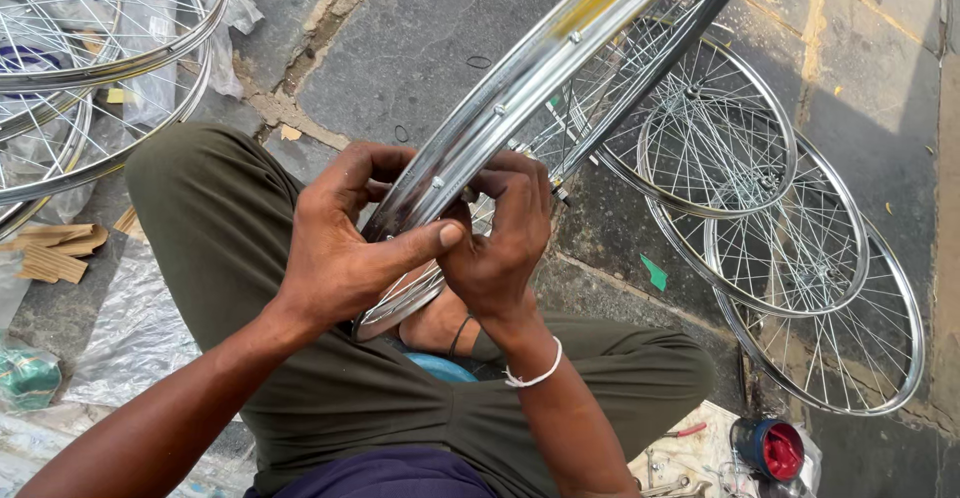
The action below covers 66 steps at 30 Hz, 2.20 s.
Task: The person sits on the ground and repeatedly inserts small metal pieces into holes along the rim of a bicycle wheel. They rotate the wheel to access different sections and continue inserting pieces around the circumference.
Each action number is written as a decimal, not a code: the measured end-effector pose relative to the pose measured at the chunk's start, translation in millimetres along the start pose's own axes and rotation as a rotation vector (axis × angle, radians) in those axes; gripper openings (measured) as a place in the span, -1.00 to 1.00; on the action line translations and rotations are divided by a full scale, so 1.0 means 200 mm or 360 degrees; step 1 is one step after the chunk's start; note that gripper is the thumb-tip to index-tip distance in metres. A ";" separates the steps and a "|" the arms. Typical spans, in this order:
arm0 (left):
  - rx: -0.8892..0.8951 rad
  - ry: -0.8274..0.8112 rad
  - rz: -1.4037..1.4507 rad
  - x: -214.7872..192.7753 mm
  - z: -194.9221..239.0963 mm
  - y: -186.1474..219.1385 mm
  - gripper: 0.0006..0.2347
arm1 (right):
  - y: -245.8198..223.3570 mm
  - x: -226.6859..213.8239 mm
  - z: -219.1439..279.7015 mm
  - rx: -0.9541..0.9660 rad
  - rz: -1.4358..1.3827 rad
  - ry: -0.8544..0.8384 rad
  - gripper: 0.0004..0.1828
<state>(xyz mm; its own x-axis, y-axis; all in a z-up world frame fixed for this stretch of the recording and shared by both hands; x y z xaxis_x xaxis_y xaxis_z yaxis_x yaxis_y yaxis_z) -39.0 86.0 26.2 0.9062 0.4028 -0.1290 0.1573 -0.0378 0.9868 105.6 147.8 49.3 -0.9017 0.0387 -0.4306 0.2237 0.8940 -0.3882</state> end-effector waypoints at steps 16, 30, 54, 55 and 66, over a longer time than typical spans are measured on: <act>0.0264 0.0185 0.0080 -0.05 0.20 -0.12 -0.73 | -0.08 0.04 0.31 -0.0037 -0.0206 0.0017 -0.65; 0.0168 0.0091 0.0385 -0.05 0.18 -0.22 -0.79 | 0.13 0.27 0.22 0.0106 -0.0747 -0.0808 -0.64; 0.0215 0.0071 0.0150 -0.10 0.08 -0.10 -0.76 | -0.15 0.13 0.21 -0.0442 -0.0115 0.0007 -0.63; 0.0230 0.0058 0.0119 -0.10 0.08 -0.10 -0.77 | -0.15 0.14 0.23 -0.0407 -0.0128 -0.0033 -0.62; 0.0229 0.0160 0.0185 -0.10 0.14 -0.17 -0.79 | 0.00 0.19 0.04 -0.0048 -0.1079 -0.1053 -0.60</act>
<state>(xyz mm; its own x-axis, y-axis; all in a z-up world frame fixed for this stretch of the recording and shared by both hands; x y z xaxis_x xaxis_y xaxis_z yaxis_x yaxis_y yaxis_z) -51.4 53.9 -8.1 0.8788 0.4772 0.0022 0.1151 -0.2164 0.9695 73.7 146.1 25.4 -0.4414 -0.7457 -0.4992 -0.2889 0.6447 -0.7077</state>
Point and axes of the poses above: each hand's wrist, its own z-axis away from the middle knuckle, its own x-axis out of the palm, y = z × x, the point moved 9 cm from there along -z, towards the middle knuckle, and after that the axes turned 12 degrees about -x, right-handed, at the moved point
